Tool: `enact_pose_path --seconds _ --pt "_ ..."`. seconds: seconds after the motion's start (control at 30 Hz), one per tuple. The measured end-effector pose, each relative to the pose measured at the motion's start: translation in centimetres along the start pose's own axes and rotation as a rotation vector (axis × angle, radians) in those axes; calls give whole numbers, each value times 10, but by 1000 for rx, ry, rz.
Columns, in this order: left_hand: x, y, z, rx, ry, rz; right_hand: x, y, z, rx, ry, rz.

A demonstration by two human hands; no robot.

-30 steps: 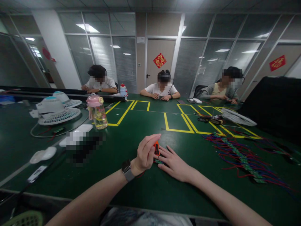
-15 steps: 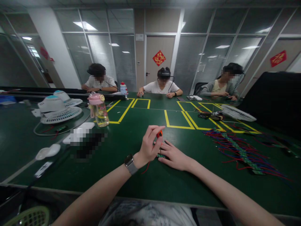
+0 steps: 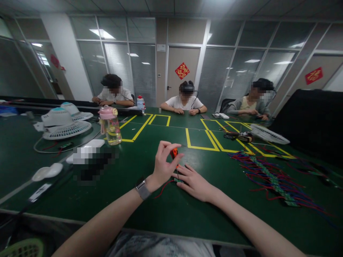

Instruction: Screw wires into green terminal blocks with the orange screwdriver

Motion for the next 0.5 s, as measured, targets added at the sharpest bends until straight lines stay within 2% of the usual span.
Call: enact_pose_path --seconds 0.13,0.27,0.5 --pt "0 -6 -12 -167 176 -124 -1 0 -1 12 -20 17" --pt "2 -9 -23 -321 366 -94 -2 1 -2 19 -37 34" --pt "5 -2 -18 -127 248 -70 -1 0 -1 29 -45 48"
Point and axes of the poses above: each hand's wrist, its own x-axis towards the middle knuckle, its own y-axis out of the back of the hand, z = x × y, the point moved 4 cm from there along x, towards the middle knuckle, and after that the axes turned 1 degree about y, right-handed, at the moved point
